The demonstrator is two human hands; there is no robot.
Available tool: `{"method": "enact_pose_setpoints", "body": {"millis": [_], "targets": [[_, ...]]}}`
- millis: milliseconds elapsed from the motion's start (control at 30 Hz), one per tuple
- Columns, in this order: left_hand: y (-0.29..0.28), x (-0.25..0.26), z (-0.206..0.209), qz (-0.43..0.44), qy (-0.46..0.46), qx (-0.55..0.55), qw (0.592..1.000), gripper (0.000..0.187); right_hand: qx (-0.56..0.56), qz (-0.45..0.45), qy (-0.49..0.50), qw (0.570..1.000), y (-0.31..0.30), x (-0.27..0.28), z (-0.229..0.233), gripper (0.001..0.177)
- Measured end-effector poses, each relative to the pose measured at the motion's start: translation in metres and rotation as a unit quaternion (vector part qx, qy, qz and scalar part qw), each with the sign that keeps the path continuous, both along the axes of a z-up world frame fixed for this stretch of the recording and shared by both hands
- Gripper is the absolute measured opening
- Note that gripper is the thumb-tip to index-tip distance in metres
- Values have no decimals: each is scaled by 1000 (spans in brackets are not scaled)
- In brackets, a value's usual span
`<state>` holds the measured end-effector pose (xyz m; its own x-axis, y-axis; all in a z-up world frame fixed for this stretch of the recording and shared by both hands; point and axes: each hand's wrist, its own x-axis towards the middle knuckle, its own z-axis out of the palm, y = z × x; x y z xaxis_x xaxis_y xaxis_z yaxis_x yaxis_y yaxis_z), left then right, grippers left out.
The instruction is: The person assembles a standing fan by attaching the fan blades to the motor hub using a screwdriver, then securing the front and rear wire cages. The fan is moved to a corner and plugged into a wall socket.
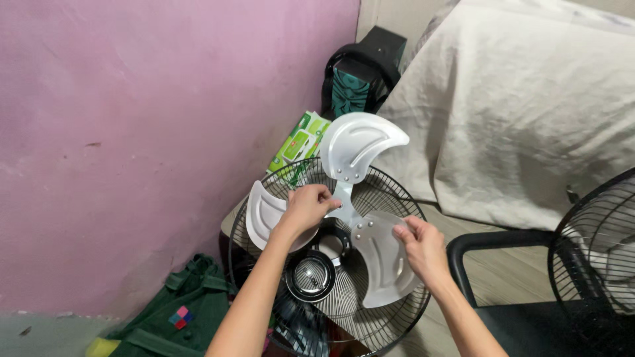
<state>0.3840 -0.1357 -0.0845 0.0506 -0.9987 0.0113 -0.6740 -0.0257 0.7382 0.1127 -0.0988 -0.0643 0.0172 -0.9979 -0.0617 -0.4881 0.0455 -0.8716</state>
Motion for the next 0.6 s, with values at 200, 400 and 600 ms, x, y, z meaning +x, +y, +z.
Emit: {"method": "enact_pose_setpoints", "body": {"millis": [200,400,600], "targets": [[8,-15,33,-18,104,-107,989,37,-172,-10,139,975,21,-6,86,16],[20,-54,38,-69,183,-100,975,40,-188,-54,246,949,56,-24,133,14],[32,-86,45,-117,267,-137,947,31,-221,-41,295,929,83,-43,150,15]]}}
